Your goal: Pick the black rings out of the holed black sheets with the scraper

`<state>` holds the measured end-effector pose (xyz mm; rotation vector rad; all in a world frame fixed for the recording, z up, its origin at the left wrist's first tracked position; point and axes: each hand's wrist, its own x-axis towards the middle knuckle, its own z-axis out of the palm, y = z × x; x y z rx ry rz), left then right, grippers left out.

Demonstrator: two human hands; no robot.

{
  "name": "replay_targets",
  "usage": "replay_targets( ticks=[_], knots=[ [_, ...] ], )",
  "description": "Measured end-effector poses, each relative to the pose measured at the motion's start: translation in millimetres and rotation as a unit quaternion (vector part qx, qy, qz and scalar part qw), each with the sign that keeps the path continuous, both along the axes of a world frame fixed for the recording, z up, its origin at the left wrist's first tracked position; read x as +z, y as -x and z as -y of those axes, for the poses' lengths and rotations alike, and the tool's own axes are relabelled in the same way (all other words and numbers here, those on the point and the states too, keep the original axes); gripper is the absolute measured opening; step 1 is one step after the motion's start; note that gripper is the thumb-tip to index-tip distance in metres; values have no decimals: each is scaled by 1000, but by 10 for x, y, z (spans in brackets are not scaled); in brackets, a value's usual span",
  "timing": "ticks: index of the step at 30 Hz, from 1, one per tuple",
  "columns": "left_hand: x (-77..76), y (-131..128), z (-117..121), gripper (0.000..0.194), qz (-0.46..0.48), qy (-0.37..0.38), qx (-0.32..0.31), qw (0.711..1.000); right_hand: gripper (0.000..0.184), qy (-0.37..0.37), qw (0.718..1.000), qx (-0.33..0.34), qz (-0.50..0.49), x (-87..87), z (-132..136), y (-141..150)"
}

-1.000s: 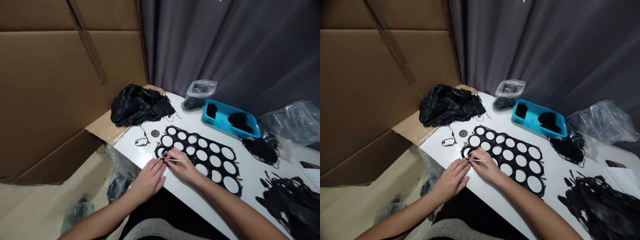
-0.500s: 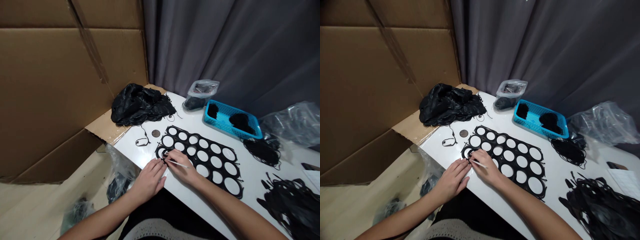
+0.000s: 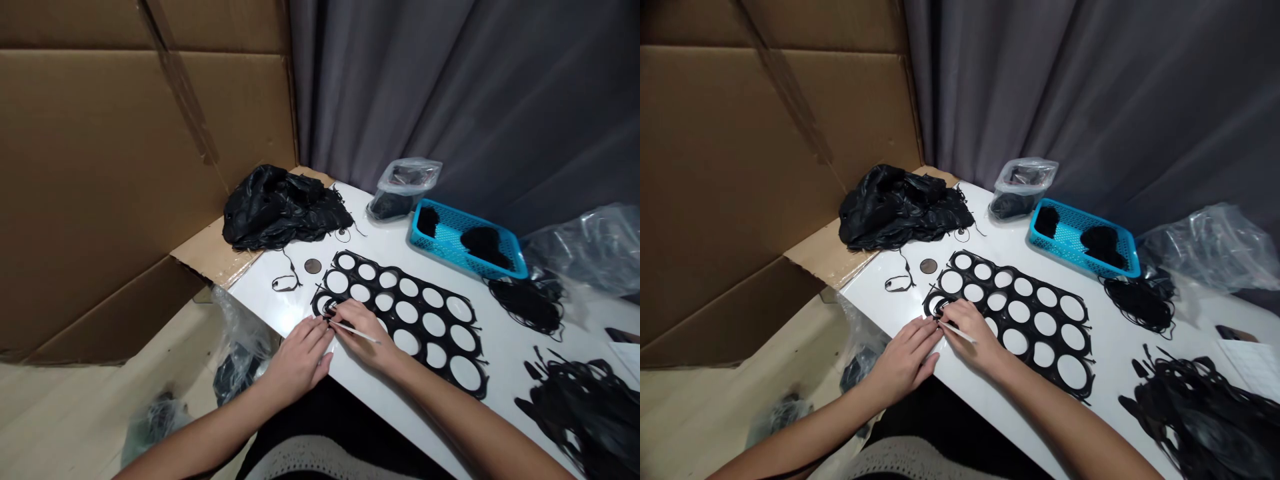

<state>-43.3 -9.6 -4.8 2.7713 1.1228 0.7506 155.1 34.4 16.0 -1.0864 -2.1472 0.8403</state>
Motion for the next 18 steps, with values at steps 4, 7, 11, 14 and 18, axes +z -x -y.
replay_targets(
  ticks=[4, 7, 11, 14, 18],
  knots=[
    [-13, 2, 8, 38, 1, 2, 3, 1000, 13, 9, 1000, -8, -5, 4, -7, 0],
    [-22, 6, 13, 38, -2, 2, 4, 1000, 13, 11, 1000, -12, -1, -7, -3, -1],
    [-8, 2, 7, 37, -5, 4, 4, 1000, 11, -36, 998, 10, 41, -13, 55, 11],
    [14, -5, -1, 35, -3, 5, 5, 1000, 6, -109, 985, 57, 119, 30, 29, 29],
    [24, -4, 0, 34, 9, -7, -2, 1000, 14, -169, 968, -45, 180, 172, -324, -57]
  ],
)
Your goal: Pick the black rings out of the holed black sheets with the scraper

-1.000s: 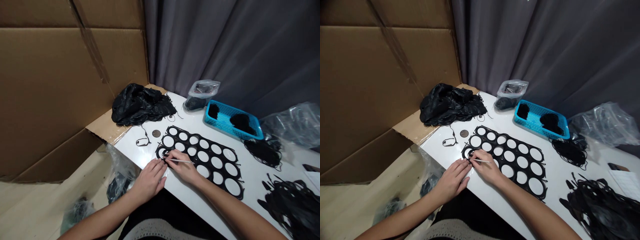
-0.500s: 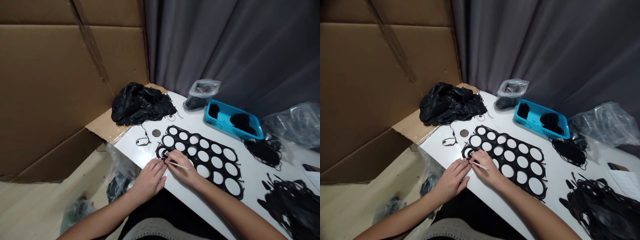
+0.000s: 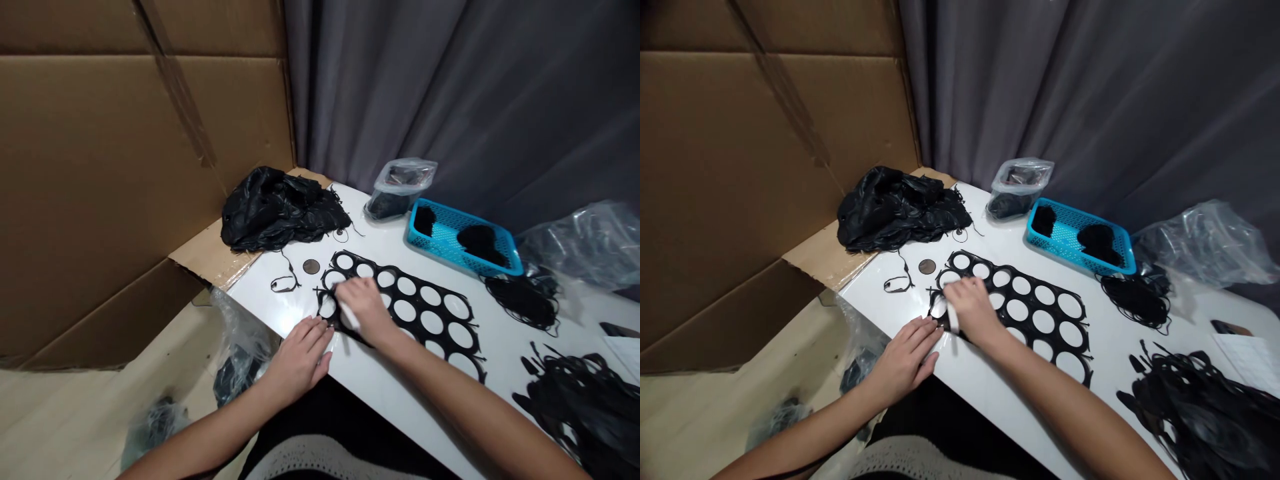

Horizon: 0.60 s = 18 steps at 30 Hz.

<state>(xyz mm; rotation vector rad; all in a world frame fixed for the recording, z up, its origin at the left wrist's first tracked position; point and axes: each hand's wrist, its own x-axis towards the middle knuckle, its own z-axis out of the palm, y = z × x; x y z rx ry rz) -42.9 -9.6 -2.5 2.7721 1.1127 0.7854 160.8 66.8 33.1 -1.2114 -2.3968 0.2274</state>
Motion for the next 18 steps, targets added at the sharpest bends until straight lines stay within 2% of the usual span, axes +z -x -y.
replay_targets(
  ticks=[2, 4, 7, 8, 12, 13, 15, 18],
  knots=[
    [4, 7, -5, 34, 5, -8, -2, 1000, 13, -26, 994, -106, -25, 95, -239, -111],
    [23, 11, -29, 33, 3, -7, -1, 1000, 15, -6, 984, -168, -66, 192, -409, -229],
    [92, -3, -107, 26, -13, 11, 9, 1000, 19, 82, 972, -178, -131, 311, -466, -371],
    [121, -14, -138, 22, -23, 17, 14, 999, 20, 86, 969, -184, -144, 339, -451, -413],
    [219, -61, -240, 14, -71, 14, 24, 997, 20, -13, 954, -256, -158, 383, -403, -624],
    [242, -68, -261, 14, -79, 11, 23, 997, 19, -2, 951, -262, -166, 375, -405, -685],
    [301, -83, -313, 14, -74, 18, 22, 997, 19, 76, 943, -255, -200, 342, -411, -790],
    [429, -151, -449, 11, 16, 78, 28, 996, 25, 195, 915, -223, -273, 303, -373, -837]
  ],
)
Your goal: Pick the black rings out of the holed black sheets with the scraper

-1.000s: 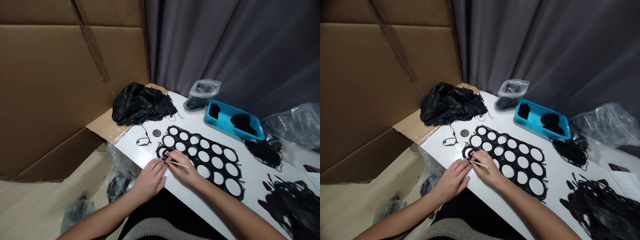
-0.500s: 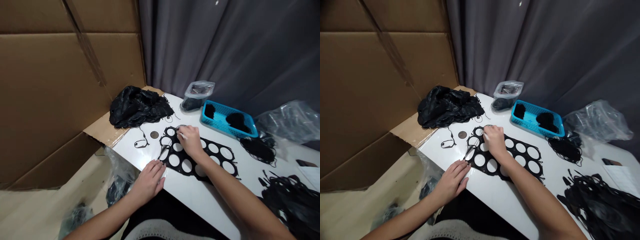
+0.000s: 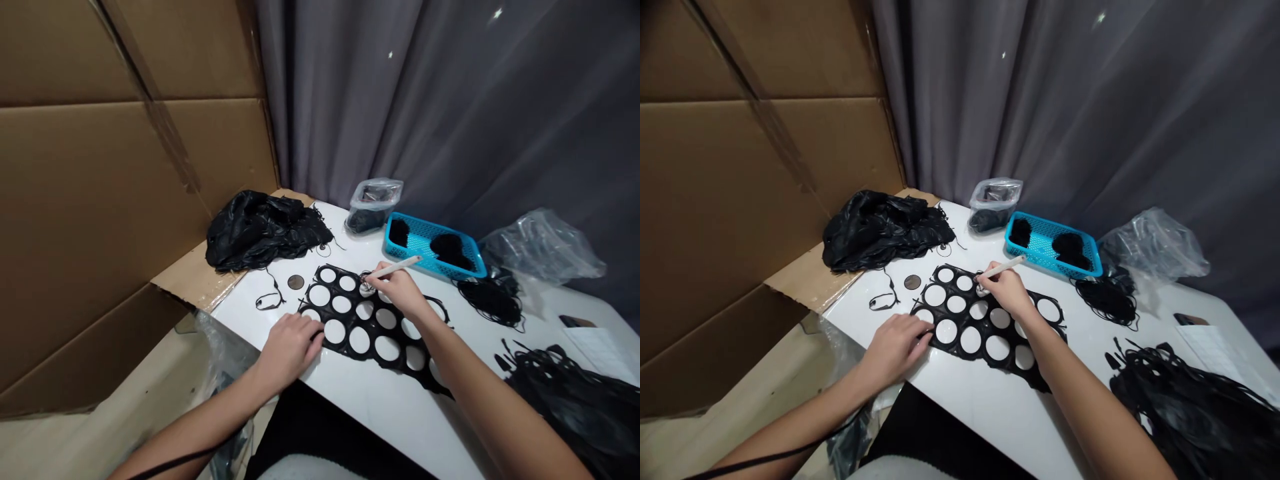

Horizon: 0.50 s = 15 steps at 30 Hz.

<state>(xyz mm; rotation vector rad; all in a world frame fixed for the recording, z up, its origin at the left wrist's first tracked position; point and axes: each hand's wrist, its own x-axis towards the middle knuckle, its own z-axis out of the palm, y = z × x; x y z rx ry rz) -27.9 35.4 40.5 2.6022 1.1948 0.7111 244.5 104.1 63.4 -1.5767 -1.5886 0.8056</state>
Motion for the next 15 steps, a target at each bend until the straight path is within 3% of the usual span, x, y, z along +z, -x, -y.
replay_targets(
  ticks=[4, 8, 11, 13, 15],
  knots=[
    [135, -253, -274, 37, 176, 131, -14, 975, 28, 5, 999, 36, -27, 98, 166, 135],
    [130, -541, -566, 62, 234, 172, -37, 956, 26, 26, 994, 85, -64, 261, 347, 256],
    [120, -637, -776, 62, 263, 276, -120, 917, 32, 94, 972, 101, -190, 287, 422, 214],
    [129, -654, -902, 55, 279, 360, -180, 872, 38, 133, 946, 99, -280, 249, 449, 141],
    [134, -670, -1006, 49, 283, 392, -206, 851, 41, 172, 913, 100, -357, 180, 465, 69]
  ],
)
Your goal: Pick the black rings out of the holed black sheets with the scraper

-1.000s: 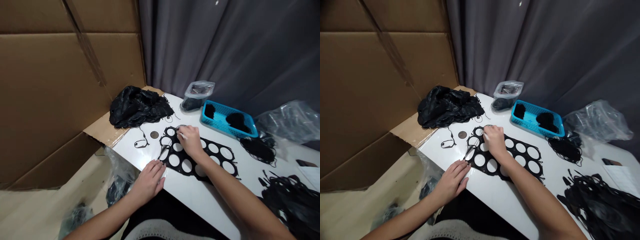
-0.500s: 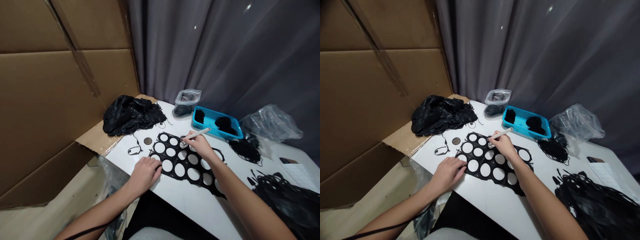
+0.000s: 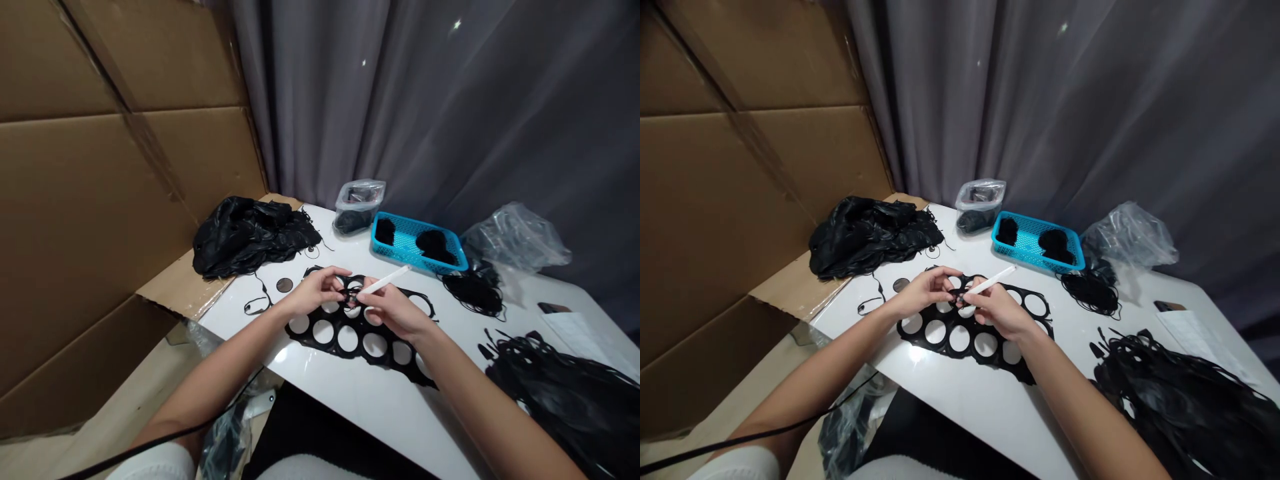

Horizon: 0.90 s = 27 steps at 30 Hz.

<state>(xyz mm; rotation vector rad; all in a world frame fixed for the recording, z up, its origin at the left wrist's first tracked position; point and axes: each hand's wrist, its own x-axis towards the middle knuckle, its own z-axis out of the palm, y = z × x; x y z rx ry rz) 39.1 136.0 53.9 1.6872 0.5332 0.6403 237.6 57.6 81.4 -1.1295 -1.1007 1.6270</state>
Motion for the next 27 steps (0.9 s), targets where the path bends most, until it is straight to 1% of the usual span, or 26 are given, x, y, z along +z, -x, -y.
replay_targets(
  ticks=[2, 5, 8, 10, 12, 13, 15, 16, 17, 18, 20, 21, 23, 27],
  knots=[
    [-18, -39, -79, 47, -5, -10, 6, 1000, 42, 37, 998, 14, -57, -83, 6, -40],
    [-93, -121, -160, 44, -35, -37, 39, 998, 40, 54, 993, 39, -98, -197, -26, -30],
    [-169, -120, -162, 35, -84, -84, 105, 987, 39, 38, 992, 38, -114, -278, -125, 16],
    [-194, -34, -66, 28, -119, -130, 156, 972, 40, 19, 994, 5, -107, -323, -208, 41],
    [-217, 94, 131, 17, -151, -180, 188, 954, 39, -5, 997, -31, -71, -374, -271, 63],
    [-237, 160, 260, 13, -166, -204, 191, 946, 37, -21, 998, -38, -35, -404, -286, 77],
    [-305, 270, 533, 13, -191, -240, 181, 935, 28, -68, 995, -20, 70, -471, -274, 119],
    [-351, 308, 658, 17, -208, -265, 177, 925, 22, -99, 987, -1, 130, -506, -250, 146],
    [-401, 336, 765, 24, -252, -336, 168, 892, 18, -130, 974, 16, 184, -539, -217, 176],
    [-451, 353, 847, 30, -283, -381, 169, 864, 16, -157, 961, 29, 227, -570, -179, 207],
    [-533, 367, 939, 37, -325, -443, 169, 818, 15, -189, 941, 34, 278, -616, -111, 262],
    [-561, 368, 955, 39, -335, -455, 171, 807, 15, -194, 937, 30, 290, -633, -87, 282],
    [-590, 364, 953, 40, -344, -463, 171, 799, 15, -202, 930, 20, 306, -653, -65, 304],
    [-588, 357, 932, 39, -354, -462, 170, 795, 16, -243, 917, 16, 317, -679, -66, 305]
  ],
)
